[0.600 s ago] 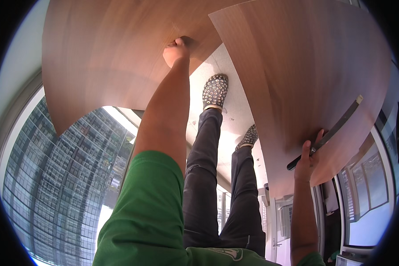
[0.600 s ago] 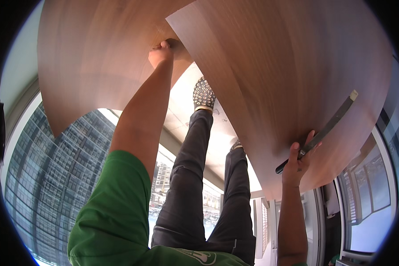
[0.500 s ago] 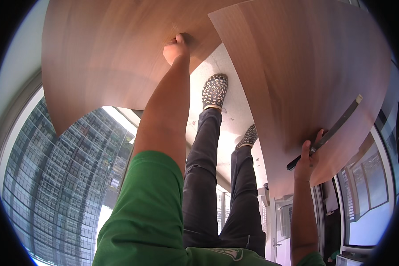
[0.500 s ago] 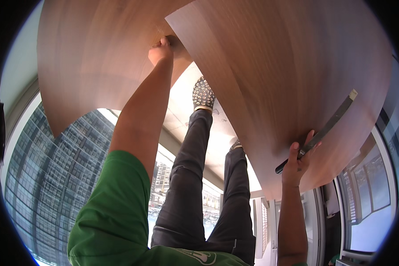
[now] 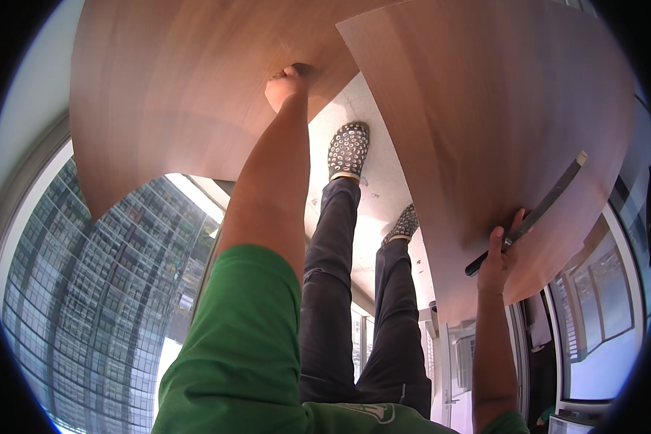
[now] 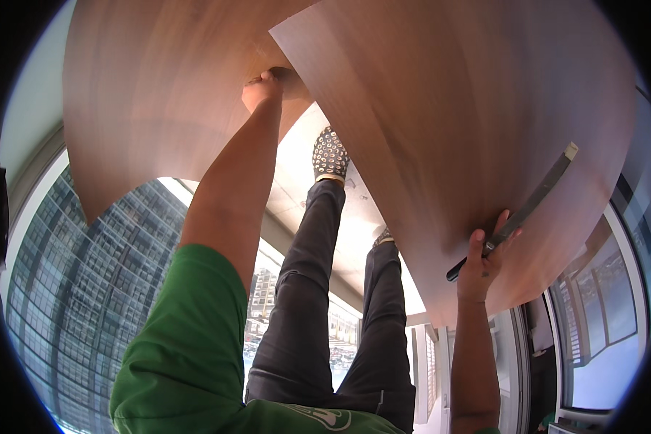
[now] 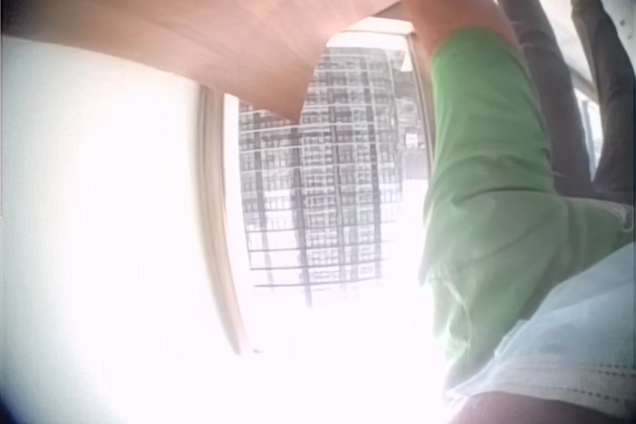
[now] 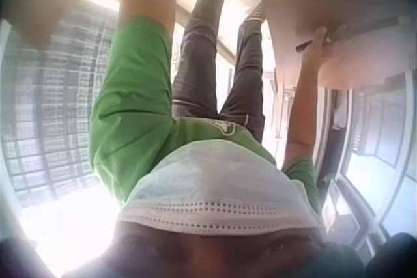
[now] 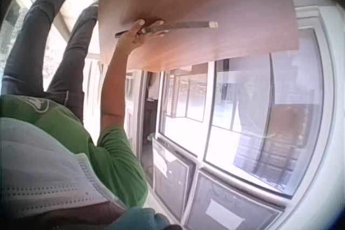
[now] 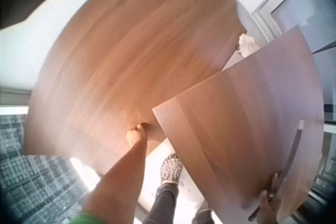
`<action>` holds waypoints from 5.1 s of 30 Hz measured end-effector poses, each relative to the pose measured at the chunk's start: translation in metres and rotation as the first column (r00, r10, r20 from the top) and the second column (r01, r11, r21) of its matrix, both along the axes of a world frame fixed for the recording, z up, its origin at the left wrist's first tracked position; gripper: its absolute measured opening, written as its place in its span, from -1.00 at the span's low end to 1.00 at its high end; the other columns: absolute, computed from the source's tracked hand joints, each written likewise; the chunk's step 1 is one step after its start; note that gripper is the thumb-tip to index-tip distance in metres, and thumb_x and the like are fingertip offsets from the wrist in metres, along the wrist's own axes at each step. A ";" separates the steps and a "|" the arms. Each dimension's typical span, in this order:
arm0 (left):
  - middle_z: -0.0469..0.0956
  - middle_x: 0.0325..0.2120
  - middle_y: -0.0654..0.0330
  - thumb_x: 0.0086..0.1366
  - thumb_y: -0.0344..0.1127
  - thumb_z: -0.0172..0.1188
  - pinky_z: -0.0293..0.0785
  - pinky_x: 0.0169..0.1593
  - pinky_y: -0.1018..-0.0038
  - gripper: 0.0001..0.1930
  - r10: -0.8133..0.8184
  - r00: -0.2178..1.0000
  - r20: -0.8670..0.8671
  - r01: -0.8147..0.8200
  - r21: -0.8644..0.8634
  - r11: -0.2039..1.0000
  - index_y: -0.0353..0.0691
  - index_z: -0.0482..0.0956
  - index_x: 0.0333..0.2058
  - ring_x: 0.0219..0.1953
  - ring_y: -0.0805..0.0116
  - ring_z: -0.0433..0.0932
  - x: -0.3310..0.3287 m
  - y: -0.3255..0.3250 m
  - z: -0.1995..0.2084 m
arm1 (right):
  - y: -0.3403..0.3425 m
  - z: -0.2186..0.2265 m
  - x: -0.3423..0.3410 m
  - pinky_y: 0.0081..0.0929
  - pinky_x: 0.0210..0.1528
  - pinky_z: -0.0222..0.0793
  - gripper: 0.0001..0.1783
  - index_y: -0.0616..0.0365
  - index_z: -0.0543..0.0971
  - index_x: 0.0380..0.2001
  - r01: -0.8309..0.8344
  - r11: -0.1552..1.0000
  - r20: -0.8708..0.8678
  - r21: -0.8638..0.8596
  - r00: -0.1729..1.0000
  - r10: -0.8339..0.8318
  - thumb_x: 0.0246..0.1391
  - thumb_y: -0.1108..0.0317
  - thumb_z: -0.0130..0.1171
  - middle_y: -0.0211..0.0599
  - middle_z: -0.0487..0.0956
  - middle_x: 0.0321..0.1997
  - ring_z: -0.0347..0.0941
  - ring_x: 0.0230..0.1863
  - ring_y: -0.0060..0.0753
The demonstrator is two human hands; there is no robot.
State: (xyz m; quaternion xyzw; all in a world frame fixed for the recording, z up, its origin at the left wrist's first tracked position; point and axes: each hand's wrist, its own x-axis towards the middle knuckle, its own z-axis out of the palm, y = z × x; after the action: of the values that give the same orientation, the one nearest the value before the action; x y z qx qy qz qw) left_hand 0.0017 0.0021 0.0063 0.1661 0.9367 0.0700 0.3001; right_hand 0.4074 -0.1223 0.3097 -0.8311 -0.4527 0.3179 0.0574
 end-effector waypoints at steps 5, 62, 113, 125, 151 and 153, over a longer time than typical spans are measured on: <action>0.67 -0.21 -0.17 0.41 0.01 -0.02 0.55 0.04 0.13 -0.50 -0.370 0.929 -0.007 0.365 -0.133 0.921 -0.34 0.71 -0.25 -0.10 -0.11 0.66 -0.009 -0.021 0.025 | 0.000 0.000 0.005 -0.10 0.58 -0.39 -0.24 0.18 0.18 0.47 -0.016 1.000 -0.018 0.000 1.000 0.016 0.38 0.04 0.10 -0.06 -0.09 0.64 -0.41 0.65 0.05; -0.10 0.53 0.13 0.42 0.41 -0.28 -0.33 0.54 0.03 -0.13 -0.806 0.192 -0.560 0.978 0.044 0.202 -0.07 -0.01 0.49 0.56 0.18 -0.19 0.533 0.103 0.216 | -0.023 -0.024 0.434 -0.06 0.31 0.33 -0.42 -0.21 0.40 0.35 -0.012 0.940 0.328 0.340 0.939 -0.106 0.25 0.23 0.16 -0.24 0.43 0.28 0.31 0.32 -0.07; -0.18 0.54 0.06 0.44 0.35 -0.25 -0.39 0.53 -0.03 -0.13 -0.852 0.159 -0.498 0.983 0.001 0.183 -0.13 -0.08 0.50 0.57 0.07 -0.27 0.522 0.100 0.220 | 0.069 0.041 0.527 -0.18 -0.33 0.40 -0.75 0.08 0.59 -0.19 -0.086 0.970 -0.002 -0.227 0.996 0.088 0.17 0.17 0.27 -0.09 0.60 -0.43 0.53 -0.45 -0.05; -0.17 0.54 0.09 0.44 0.36 -0.25 -0.37 0.53 -0.03 -0.13 -0.843 0.161 -0.513 0.985 0.025 0.173 -0.10 -0.09 0.50 0.57 0.09 -0.25 0.522 0.098 0.221 | 0.085 0.112 0.513 -0.42 -0.48 0.40 -0.50 0.06 0.51 -0.23 0.127 0.750 -0.159 -0.649 0.942 -0.296 0.41 -0.18 -0.06 -0.45 0.37 -0.58 0.40 -0.55 -0.52; -0.18 0.54 0.10 0.43 0.37 -0.27 -0.34 0.52 -0.06 -0.12 -0.838 0.160 -0.522 0.984 0.013 0.180 -0.11 -0.09 0.50 0.57 0.09 -0.25 0.520 0.100 0.221 | 0.114 0.093 0.504 -0.30 -0.39 0.54 -0.43 0.13 0.54 -0.07 -0.027 0.666 -0.038 -0.746 0.999 -0.002 0.45 -0.16 -0.20 -0.16 0.59 -0.38 0.55 -0.52 -0.29; -0.18 0.54 0.09 0.43 0.37 -0.27 -0.35 0.52 -0.06 -0.12 -0.837 0.160 -0.524 0.984 0.016 0.178 -0.11 -0.09 0.50 0.57 0.09 -0.25 0.521 0.100 0.220 | 0.112 0.085 0.503 -0.30 -0.40 0.53 -0.43 0.13 0.53 -0.10 -0.028 0.673 -0.030 -0.740 1.000 0.009 0.45 -0.16 -0.21 -0.15 0.59 -0.41 0.55 -0.53 -0.29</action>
State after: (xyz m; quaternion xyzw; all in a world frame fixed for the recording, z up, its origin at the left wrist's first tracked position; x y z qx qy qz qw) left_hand 0.5225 0.1023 0.2260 0.7675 0.6395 0.0021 0.0439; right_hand 0.9108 -0.0105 0.3949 -0.7749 -0.2930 0.4842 -0.2816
